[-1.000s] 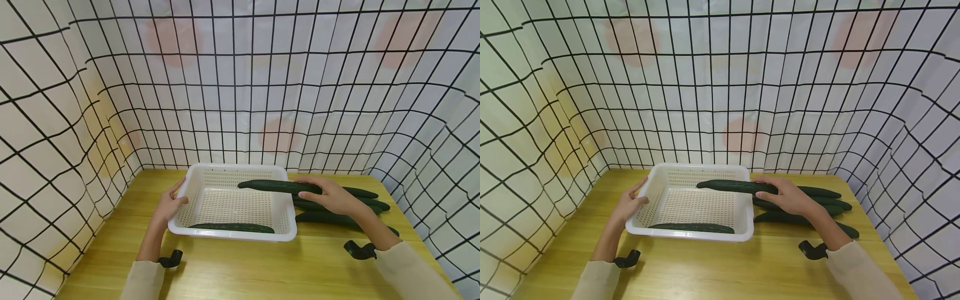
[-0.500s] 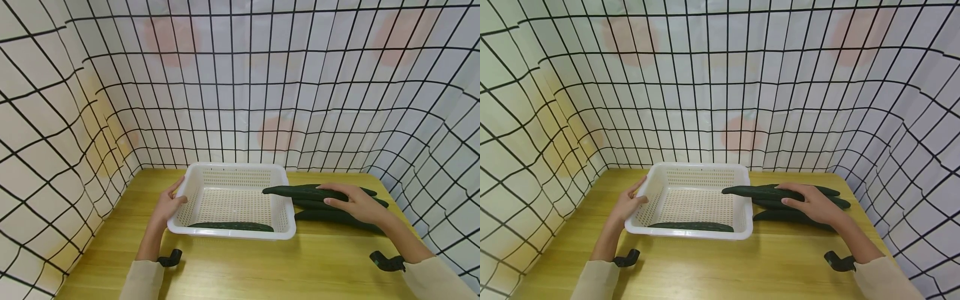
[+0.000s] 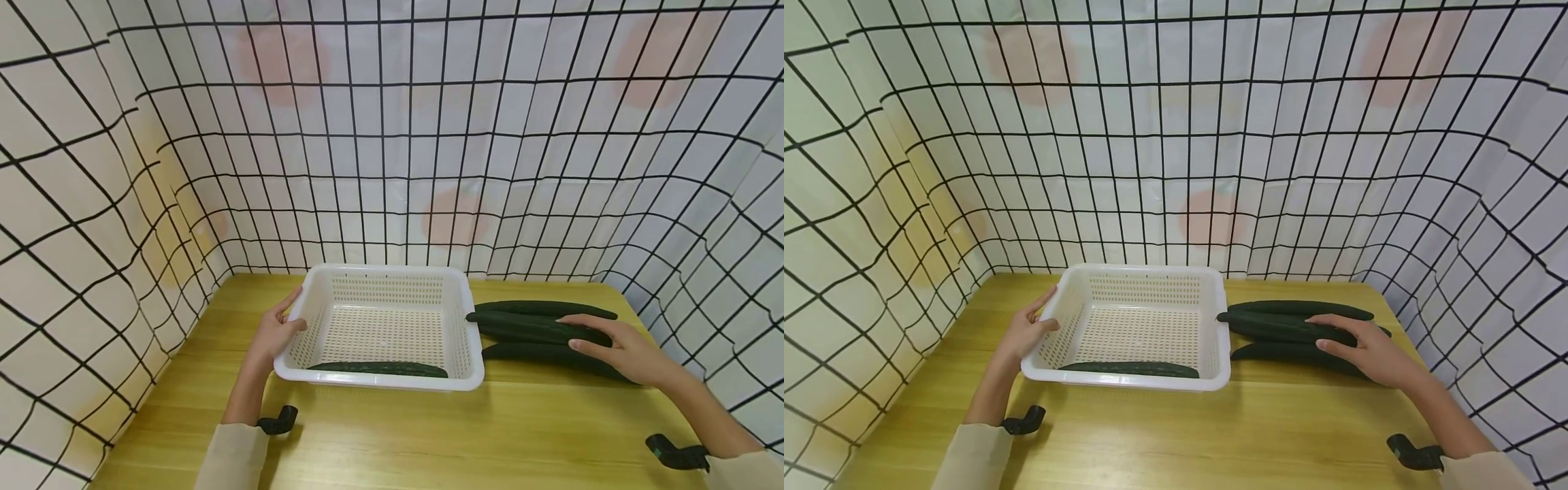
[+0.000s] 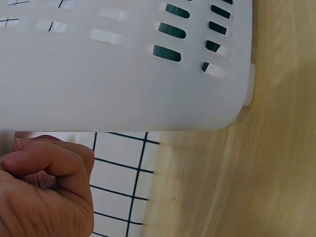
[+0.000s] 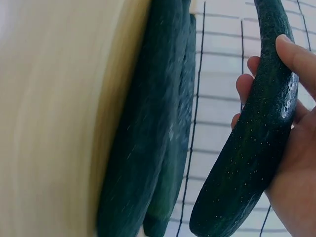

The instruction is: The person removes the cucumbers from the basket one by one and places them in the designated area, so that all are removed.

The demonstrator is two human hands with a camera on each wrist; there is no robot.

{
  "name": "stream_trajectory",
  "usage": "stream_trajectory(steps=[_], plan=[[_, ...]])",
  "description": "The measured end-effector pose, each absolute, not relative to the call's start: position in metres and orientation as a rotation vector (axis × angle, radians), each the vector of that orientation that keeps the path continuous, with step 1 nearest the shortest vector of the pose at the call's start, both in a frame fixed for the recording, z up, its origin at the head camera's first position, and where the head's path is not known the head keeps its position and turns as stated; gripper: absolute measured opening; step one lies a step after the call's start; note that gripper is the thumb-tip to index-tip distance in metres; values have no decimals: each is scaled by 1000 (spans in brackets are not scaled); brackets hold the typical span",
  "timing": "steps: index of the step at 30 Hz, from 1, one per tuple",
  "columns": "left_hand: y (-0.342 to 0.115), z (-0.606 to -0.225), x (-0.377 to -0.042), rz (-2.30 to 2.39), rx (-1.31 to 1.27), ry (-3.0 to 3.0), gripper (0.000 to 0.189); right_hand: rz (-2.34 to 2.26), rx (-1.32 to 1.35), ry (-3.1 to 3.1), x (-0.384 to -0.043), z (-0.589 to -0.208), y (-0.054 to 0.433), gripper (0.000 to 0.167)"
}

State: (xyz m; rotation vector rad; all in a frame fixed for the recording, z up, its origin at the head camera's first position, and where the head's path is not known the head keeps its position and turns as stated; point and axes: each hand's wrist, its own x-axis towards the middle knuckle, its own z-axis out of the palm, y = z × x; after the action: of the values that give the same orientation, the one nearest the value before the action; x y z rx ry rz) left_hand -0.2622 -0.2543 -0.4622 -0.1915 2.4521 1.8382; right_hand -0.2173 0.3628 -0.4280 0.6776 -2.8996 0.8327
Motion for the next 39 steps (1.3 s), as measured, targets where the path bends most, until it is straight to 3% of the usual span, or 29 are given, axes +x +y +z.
stream_trajectory(steps=[13,31,39], plan=[[-253,-460,-260,1838,-178,2459,81,841,621,-2964,-205,-453,403,43],[-254,-462,-263,1833,-190,2446,81,805,688,-2848,-199,-492,395,43],[-246,-438,-250,1853,-198,2408,81,637,799,-2729,-199,-503,388,46]])
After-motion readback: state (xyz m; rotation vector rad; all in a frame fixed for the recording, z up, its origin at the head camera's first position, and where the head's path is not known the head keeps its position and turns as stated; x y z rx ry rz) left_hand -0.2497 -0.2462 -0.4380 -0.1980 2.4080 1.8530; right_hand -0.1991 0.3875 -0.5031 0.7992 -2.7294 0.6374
